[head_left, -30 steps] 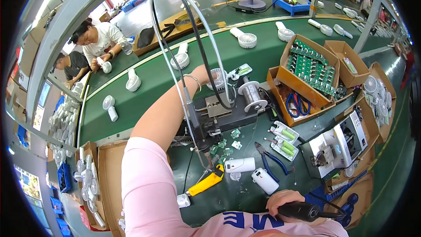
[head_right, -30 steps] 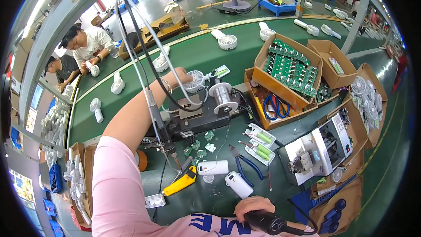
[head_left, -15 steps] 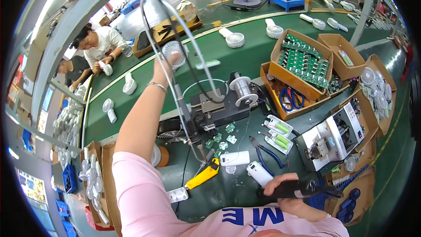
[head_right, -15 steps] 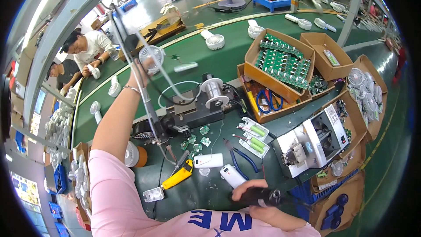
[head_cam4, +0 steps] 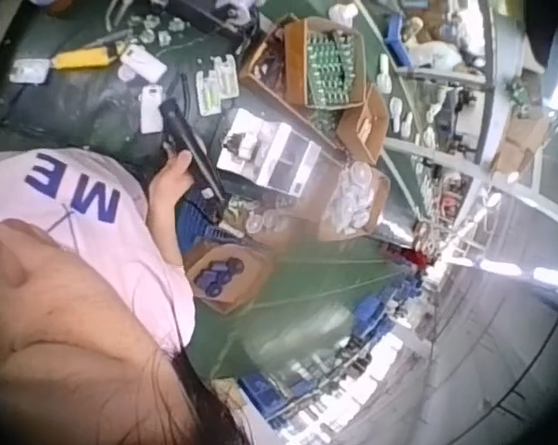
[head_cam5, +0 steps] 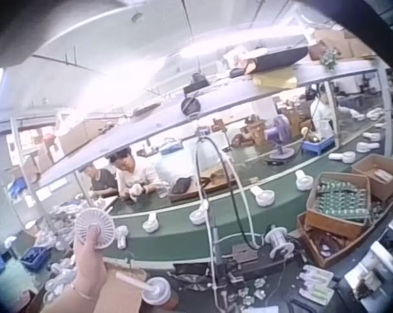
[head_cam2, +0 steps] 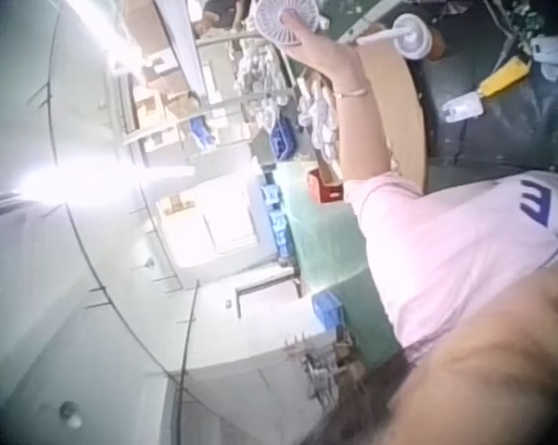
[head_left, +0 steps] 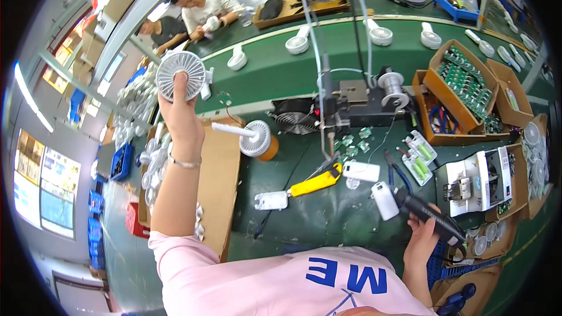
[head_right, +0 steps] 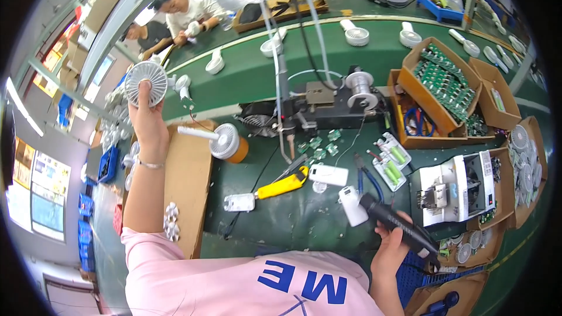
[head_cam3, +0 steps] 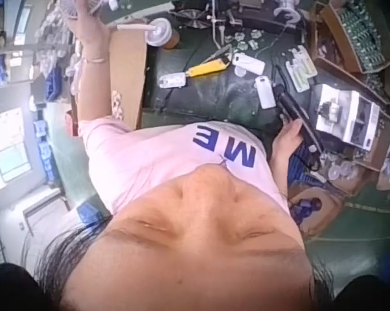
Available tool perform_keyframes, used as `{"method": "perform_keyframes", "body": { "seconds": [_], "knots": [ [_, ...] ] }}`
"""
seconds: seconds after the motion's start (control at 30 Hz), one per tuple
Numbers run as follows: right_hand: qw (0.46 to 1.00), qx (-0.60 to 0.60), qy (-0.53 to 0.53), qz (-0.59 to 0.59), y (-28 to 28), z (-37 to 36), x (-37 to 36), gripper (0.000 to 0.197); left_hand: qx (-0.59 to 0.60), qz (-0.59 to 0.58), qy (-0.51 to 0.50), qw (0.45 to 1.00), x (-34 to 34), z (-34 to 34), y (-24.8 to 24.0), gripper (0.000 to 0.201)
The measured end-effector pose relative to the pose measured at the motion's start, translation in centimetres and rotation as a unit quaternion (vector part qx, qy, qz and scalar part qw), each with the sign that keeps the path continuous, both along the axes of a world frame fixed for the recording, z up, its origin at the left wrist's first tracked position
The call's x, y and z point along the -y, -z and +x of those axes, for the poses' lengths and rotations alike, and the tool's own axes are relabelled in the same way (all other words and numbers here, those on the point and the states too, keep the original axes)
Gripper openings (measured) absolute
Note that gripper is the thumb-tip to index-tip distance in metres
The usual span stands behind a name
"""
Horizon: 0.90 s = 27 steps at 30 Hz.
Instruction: The person assembles handheld fans by connecting circuit boards and wiring, fitting fan heads into handle casings by hand, and driving screws with an electric screwdriver.
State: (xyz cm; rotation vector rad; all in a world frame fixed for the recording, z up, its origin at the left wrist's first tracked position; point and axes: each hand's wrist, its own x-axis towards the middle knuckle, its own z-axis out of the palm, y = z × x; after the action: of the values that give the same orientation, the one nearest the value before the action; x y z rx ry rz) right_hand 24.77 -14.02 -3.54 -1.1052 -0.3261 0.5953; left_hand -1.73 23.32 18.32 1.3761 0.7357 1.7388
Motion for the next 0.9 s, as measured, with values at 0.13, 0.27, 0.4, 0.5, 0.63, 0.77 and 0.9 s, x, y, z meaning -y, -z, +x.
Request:
{"method": "perform_keyframes", "body": {
  "seconds": [0.13, 0.27, 0.4, 0.5, 0.63, 0.77, 0.9],
  "knots": [
    [0.983, -0.171, -0.058, 0.010, -0.1, -0.2, -1.6, 0.044, 0.036, -0.014, 0.029, 0.999, 7.7, -2.2, 0.9, 0.032],
    [0.972, -0.199, -0.125, 0.030, -0.5, -0.3, -1.8, 0.040, 0.038, -0.026, 0.105, 0.993, 14.3, -2.2, 3.0, 0.029],
    [0.959, 0.119, -0.259, 0.012, -5.7, -4.0, -4.0, 0.029, 0.021, -0.083, 0.210, 0.974, 19.0, -1.6, 6.1, 0.059],
    [0.881, 0.348, -0.320, 0.011, -9.9, -6.1, -6.9, 0.053, -0.024, -0.144, 0.222, 0.964, 20.7, -0.7, 7.3, 0.055],
    [0.889, 0.056, -0.452, -0.058, -9.1, -8.4, -7.7, 0.039, 0.090, -0.235, 0.199, 0.947, 21.3, 1.7, 8.4, 0.061],
    [0.889, -0.098, -0.436, -0.096, -7.8, -7.6, -7.3, 0.023, 0.095, -0.259, 0.188, 0.943, 21.2, 1.3, 10.1, 0.058],
    [0.914, -0.095, -0.386, -0.085, -7.3, -7.3, -7.2, 0.017, 0.056, -0.300, 0.217, 0.927, 21.2, 0.3, 11.9, 0.044]
  ]
}}
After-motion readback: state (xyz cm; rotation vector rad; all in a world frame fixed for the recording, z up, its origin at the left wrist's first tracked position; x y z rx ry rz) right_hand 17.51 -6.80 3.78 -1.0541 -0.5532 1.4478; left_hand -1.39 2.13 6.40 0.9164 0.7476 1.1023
